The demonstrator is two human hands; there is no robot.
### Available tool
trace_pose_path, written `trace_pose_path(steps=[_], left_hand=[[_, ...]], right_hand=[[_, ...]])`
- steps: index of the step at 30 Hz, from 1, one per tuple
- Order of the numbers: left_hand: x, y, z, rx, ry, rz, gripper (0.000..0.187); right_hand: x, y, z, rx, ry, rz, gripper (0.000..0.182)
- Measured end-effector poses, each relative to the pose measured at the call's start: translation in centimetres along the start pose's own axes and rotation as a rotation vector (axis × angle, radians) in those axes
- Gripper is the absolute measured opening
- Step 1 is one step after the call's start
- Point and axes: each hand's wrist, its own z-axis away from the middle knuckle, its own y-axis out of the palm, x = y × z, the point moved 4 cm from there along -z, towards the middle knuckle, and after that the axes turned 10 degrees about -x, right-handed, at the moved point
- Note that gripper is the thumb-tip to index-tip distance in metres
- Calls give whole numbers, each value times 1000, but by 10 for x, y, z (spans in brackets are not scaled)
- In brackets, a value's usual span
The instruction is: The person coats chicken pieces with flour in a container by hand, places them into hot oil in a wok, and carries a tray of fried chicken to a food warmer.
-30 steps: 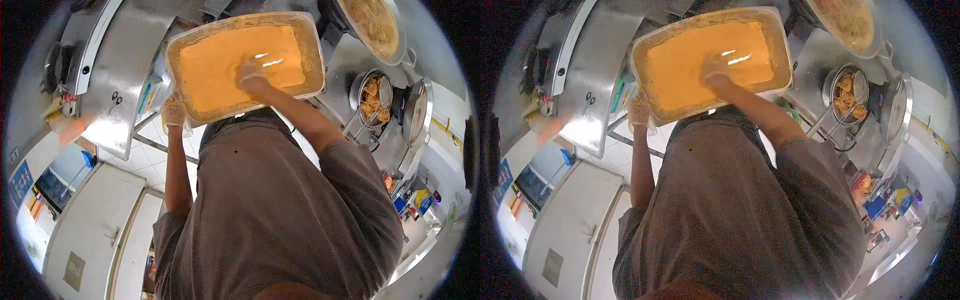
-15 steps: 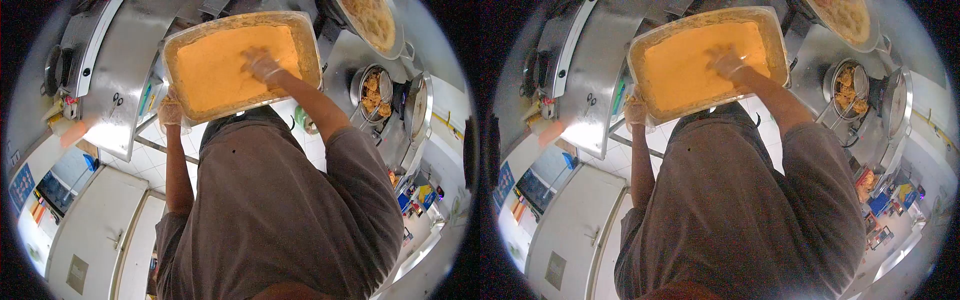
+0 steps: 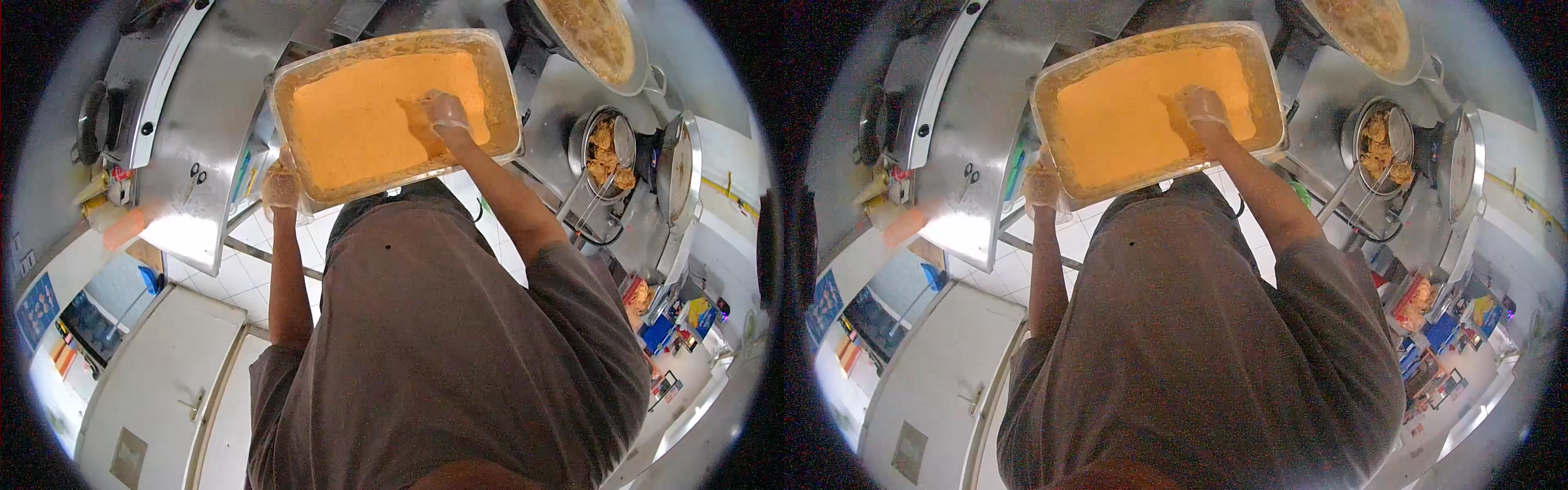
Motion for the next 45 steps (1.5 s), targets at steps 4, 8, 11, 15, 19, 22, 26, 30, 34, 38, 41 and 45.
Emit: trace_pose_path(steps=[4,8,11,15,19,22,26,30,34,38,41,45], left_hand=[[10,18,-3,-149,65,73,53],[-12,-19,2,-271,75,89,56],[-19,-36,2,-245,30,150,58],[-13,-29,-3,-174,-71,274,62],[-5,-15,-9,-40,-24,135,58],[-7,-16,-11,37,-25,68,55],[-5,3,-5,-53,165,-244,55],[16,6,1,-484,81,80,37],[33,-34,4,-502,-132,220,31],[48,-106,13,-588,-29,329,26],[93,-119,3,-330,-68,242,41],[156,-124,-9,-127,-418,474,38]], right_hand=[[-26,12,2,-65,-128,-143,33],[-32,19,-1,-66,-204,-24,37],[-31,9,2,-144,-351,-29,35],[-56,-28,-8,-285,-105,3,31],[-81,-95,-12,-562,85,-154,31],[-79,-138,-10,-813,177,115,26],[-167,-87,-21,-491,377,-549,26],[-111,-101,2,-424,447,-1096,28],[-79,-114,-6,-366,321,-1338,24],[-35,-144,4,-389,437,-1011,28],[51,-149,3,-443,285,-1011,21],[163,-140,-19,-460,182,-1014,23]])
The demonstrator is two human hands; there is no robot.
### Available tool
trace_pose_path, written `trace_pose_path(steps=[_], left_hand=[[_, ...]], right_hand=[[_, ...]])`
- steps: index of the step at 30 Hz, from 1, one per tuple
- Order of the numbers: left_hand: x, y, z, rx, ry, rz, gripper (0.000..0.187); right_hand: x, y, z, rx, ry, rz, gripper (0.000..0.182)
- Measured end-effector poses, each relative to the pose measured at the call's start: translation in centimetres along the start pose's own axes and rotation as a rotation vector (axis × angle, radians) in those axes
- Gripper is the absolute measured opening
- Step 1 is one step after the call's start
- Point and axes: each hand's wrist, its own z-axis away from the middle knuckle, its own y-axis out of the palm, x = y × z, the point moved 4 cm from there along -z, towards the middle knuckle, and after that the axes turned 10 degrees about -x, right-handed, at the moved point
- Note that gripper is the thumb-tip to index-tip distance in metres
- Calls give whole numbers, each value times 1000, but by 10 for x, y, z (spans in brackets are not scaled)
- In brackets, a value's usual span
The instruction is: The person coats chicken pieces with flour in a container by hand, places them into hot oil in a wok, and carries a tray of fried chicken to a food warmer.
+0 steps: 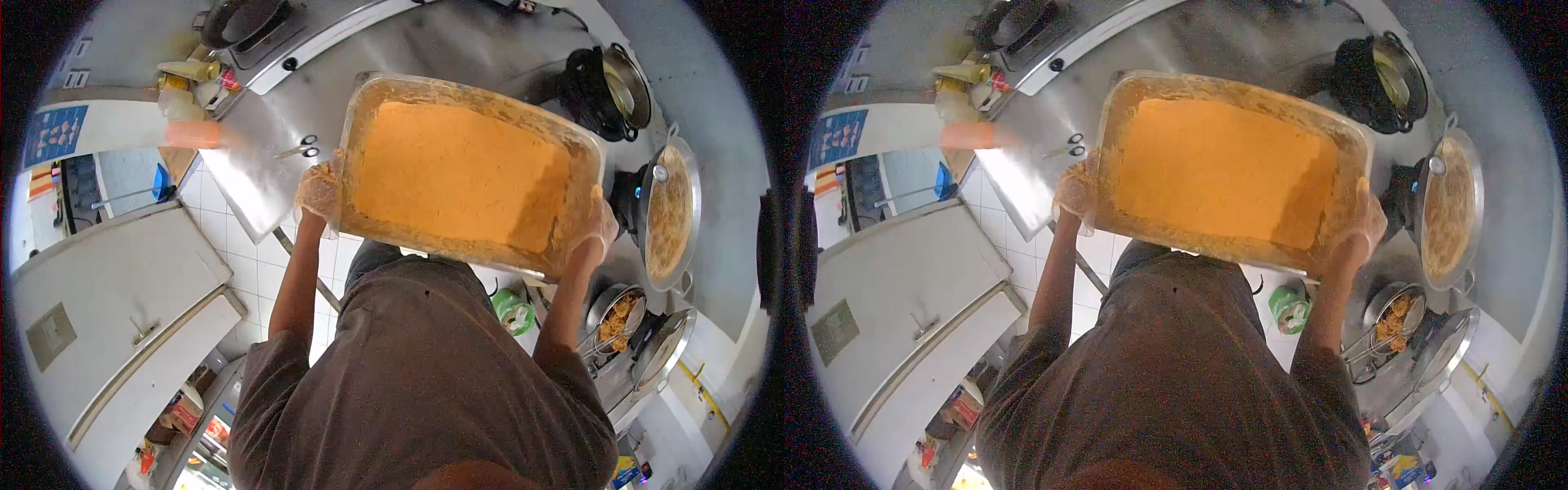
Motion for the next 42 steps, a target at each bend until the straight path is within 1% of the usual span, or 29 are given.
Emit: trace_pose_path(steps=[1,2,3,4,5,6,8,9,11,12,14,17,19,20,22,23,24,25,26,27,28,29,30,32,35,38,40,41,42], left_hand=[[7,-12,-8,-32,-85,-11,35],[16,-22,-16,-65,-166,-24,37],[31,-22,-23,-115,-40,-97,43],[54,-12,-26,-161,85,-171,49],[69,-7,-31,-169,113,-166,52],[83,-3,-36,-178,141,-162,56],[103,-2,-43,-124,-1,-6,59],[109,1,-45,-99,0,-61,59],[119,12,-52,-52,-7,-173,59],[128,22,-57,-16,-64,-152,56],[139,33,-64,56,-183,-114,51],[133,31,-66,5,-114,-177,49],[137,41,-57,19,98,-386,48],[135,39,-56,20,210,-490,48],[141,24,-58,77,103,-315,43],[143,17,-61,106,47,-225,41],[151,14,-66,-54,102,-434,29],[126,-7,-72,-77,38,-285,28],[77,-44,-75,-97,-28,-136,28],[43,-61,-76,-114,-94,13,27],[30,-44,-81,-226,88,97,31],[-13,-47,-87,-198,163,113,30],[-58,-49,-90,-167,235,127,30],[-95,-22,-106,-17,335,315,34],[-124,-14,-120,106,394,419,39],[-127,-8,-135,172,403,501,33],[-117,10,-145,-38,540,325,31],[-109,22,-153,-144,607,234,31],[-97,38,-164,-213,672,186,30]], right_hand=[[-4,27,-1,51,-21,-71,24],[-13,54,-7,99,-43,-146,25],[-59,62,-51,108,-168,25,24],[-86,82,-77,111,-233,144,23],[-112,103,-101,109,-299,262,22],[-106,136,-99,142,-360,382,21],[-94,194,-95,237,-540,676,20],[-89,218,-94,293,-669,841,20],[-119,272,-112,413,-959,1150,21],[-154,287,-138,554,-682,586,21],[-156,307,-139,429,-500,616,22],[-158,319,-149,341,-307,743,24],[-158,322,-156,310,-237,749,25],[-161,322,-165,276,-195,676,27],[-146,320,-156,239,-756,1020,25],[-130,318,-137,241,-845,969,24],[-112,317,-117,241,-935,920,24],[-81,316,-88,267,-822,655,24],[-62,319,-62,292,-702,394,24],[-61,332,-38,325,-570,575,20],[-81,347,-26,443,-315,497,20],[-101,360,-12,517,-54,437,21],[-147,376,3,659,325,112,25],[-174,387,30,664,597,-142,31],[-112,367,71,660,744,-264,33],[-152,388,65,719,845,-301,29],[-187,391,70,836,815,-573,27],[-191,392,72,894,794,-710,26],[-191,392,76,785,795,-661,24]])
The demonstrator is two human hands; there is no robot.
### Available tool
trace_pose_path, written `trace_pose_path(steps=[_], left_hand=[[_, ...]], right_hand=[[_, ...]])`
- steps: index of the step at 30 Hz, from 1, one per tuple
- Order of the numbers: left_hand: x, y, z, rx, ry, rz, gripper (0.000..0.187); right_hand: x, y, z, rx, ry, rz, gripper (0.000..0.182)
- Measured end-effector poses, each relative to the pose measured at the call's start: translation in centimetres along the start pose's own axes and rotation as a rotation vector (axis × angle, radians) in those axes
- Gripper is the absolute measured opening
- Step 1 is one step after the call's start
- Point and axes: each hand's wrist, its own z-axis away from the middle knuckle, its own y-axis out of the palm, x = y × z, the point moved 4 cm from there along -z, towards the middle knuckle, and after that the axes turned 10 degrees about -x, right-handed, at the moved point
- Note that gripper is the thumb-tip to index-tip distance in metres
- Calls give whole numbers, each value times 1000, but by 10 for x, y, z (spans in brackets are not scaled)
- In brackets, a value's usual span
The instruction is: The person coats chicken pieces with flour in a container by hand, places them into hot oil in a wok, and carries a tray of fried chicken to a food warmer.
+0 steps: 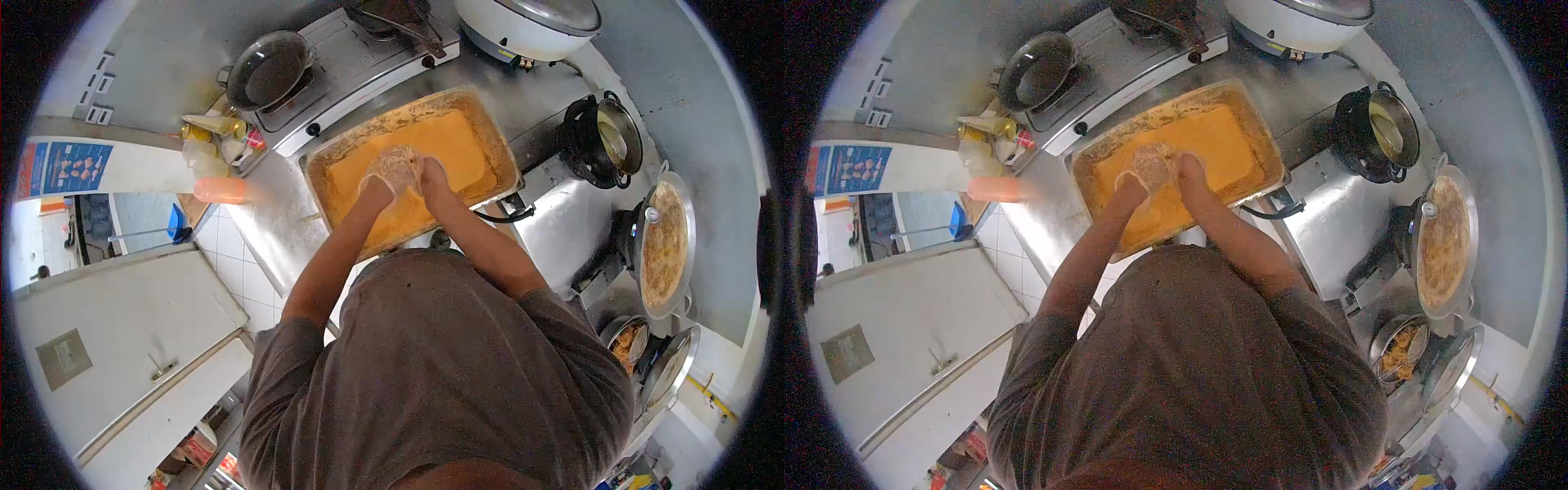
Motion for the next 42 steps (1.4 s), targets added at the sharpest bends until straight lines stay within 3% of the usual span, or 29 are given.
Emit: trace_pose_path(steps=[2,5,8,10,11,12,13,14,15,16,17,18,20,23,25,26,27,29,30,32,34,36,39,41,42], left_hand=[[24,15,4,-84,146,-116,29],[17,12,0,153,18,-156,28],[-9,-6,-15,219,6,-171,27],[9,18,-9,144,-14,-40,24],[22,33,-7,106,-24,27,24],[35,41,-3,97,11,-110,22],[50,44,2,89,43,-248,22],[58,37,7,80,73,-385,21],[71,33,13,174,-29,-465,19],[81,23,19,267,-130,-543,18],[101,22,33,226,-144,-498,20],[123,25,50,187,-155,-452,21],[125,17,80,177,9,-581,25],[138,18,104,338,274,-376,29],[152,12,96,410,-206,-219,32],[141,-3,90,372,-272,-311,35],[129,-20,84,337,-342,-399,39],[77,-56,54,111,-103,-913,50],[62,-57,45,25,-58,-895,53],[35,-58,24,-155,42,-851,58],[2,-74,11,-93,-27,-708,54],[-1,-77,6,-157,-261,-295,47],[10,-54,14,-512,-699,761,35],[-8,-28,25,-866,-784,1472,28],[-4,-12,26,-901,-865,1430,24]], right_hand=[[-10,11,9,-228,-53,23,26],[-5,9,19,-293,41,59,21],[-7,-8,-5,-141,57,-7,23],[30,21,31,223,-339,549,29],[39,25,38,295,-331,542,32],[47,28,45,368,-321,534,34],[46,16,36,322,-104,242,36],[55,15,44,308,29,136,38],[64,13,52,279,159,27,40],[96,35,90,287,201,104,44],[115,45,113,293,242,179,47],[128,35,115,232,154,156,48],[151,21,116,116,-25,114,49],[160,16,126,-50,-138,68,45],[151,15,128,-117,-177,415,42],[142,16,127,-147,-189,590,40],[121,10,118,-29,-266,665,38],[88,36,124,154,-495,947,33],[70,75,151,212,-647,1154,31],[49,115,175,152,-815,1281,31],[37,129,173,132,-963,1409,33],[38,128,158,59,-998,1408,33],[51,130,127,-100,-950,1271,29],[59,139,102,-138,-1005,1260,28],[60,136,81,-94,-930,1273,27]])
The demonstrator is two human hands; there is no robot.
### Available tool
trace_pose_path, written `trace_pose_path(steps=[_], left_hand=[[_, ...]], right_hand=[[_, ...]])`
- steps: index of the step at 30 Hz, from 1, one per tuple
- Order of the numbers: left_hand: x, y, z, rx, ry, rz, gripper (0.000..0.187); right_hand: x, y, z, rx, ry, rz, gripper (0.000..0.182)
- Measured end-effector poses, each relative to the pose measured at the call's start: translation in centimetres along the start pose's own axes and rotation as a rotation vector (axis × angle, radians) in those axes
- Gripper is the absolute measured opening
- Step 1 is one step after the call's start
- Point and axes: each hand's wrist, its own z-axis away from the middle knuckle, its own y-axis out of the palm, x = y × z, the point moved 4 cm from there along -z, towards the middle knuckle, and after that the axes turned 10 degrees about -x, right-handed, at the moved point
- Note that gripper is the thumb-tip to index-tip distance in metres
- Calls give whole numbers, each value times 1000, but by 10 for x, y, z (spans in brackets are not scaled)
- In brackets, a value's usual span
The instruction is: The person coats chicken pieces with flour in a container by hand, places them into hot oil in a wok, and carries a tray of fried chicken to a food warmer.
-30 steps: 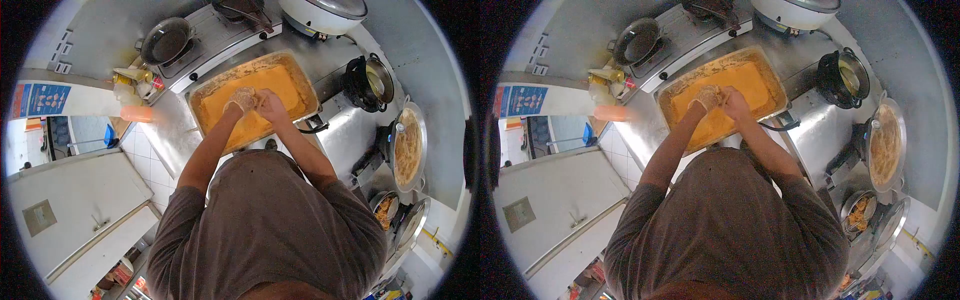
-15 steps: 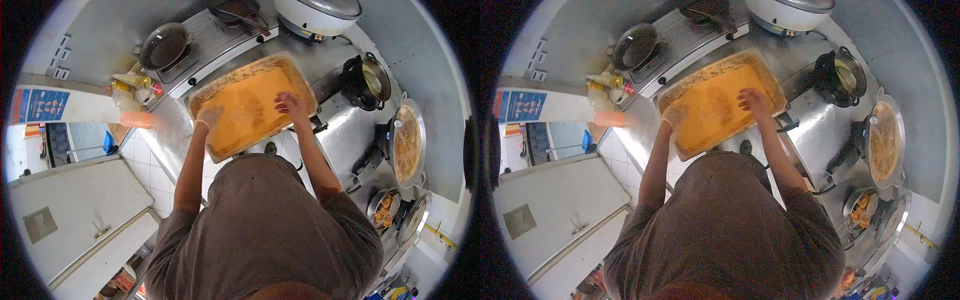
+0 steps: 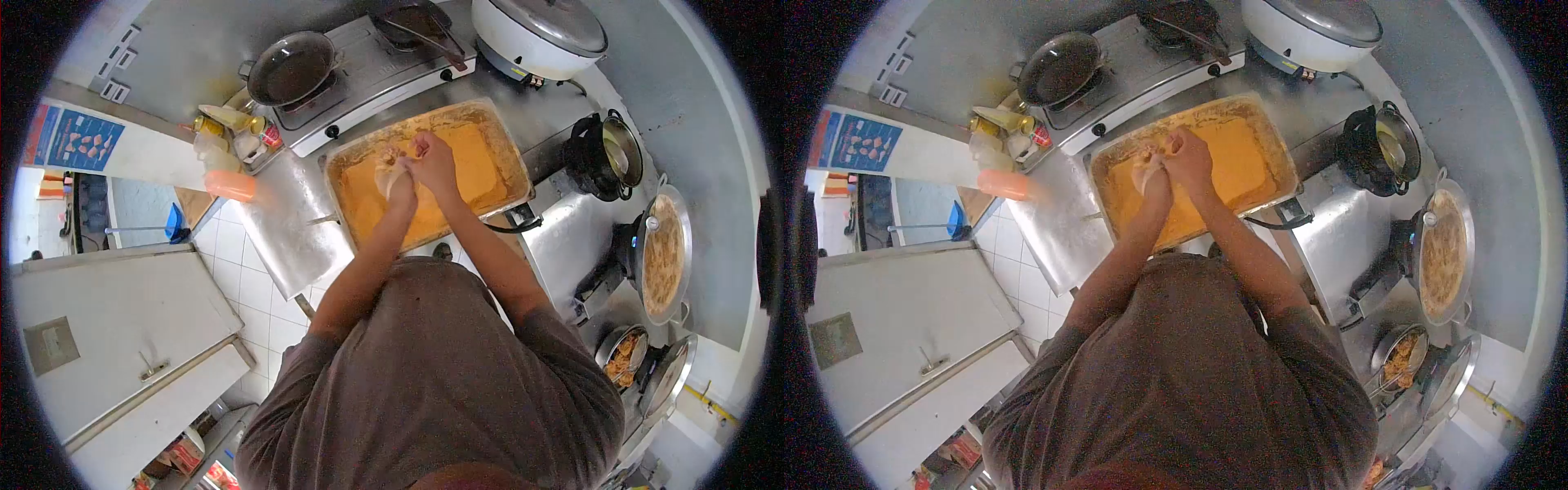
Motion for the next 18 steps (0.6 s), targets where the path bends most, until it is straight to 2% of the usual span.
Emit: trace_pose_path(steps=[2,5,8,11,14,16,18], left_hand=[[26,-10,-11,-163,-34,-63,18],[15,-20,-15,83,-271,-274,15],[-47,-16,17,573,267,-879,16],[-84,-26,46,359,-707,260,35],[-101,-68,43,306,-770,77,52],[-112,-94,36,303,-776,79,57],[-122,-118,31,261,-775,105,62]], right_hand=[[-32,16,-10,148,74,-31,24],[-47,17,-6,210,120,1,26],[-32,12,0,213,104,88,25],[-31,0,2,-2,3,355,25],[-87,-12,-2,-61,22,275,27],[-139,-20,-5,-104,99,380,32],[-148,-37,1,24,207,479,38]])
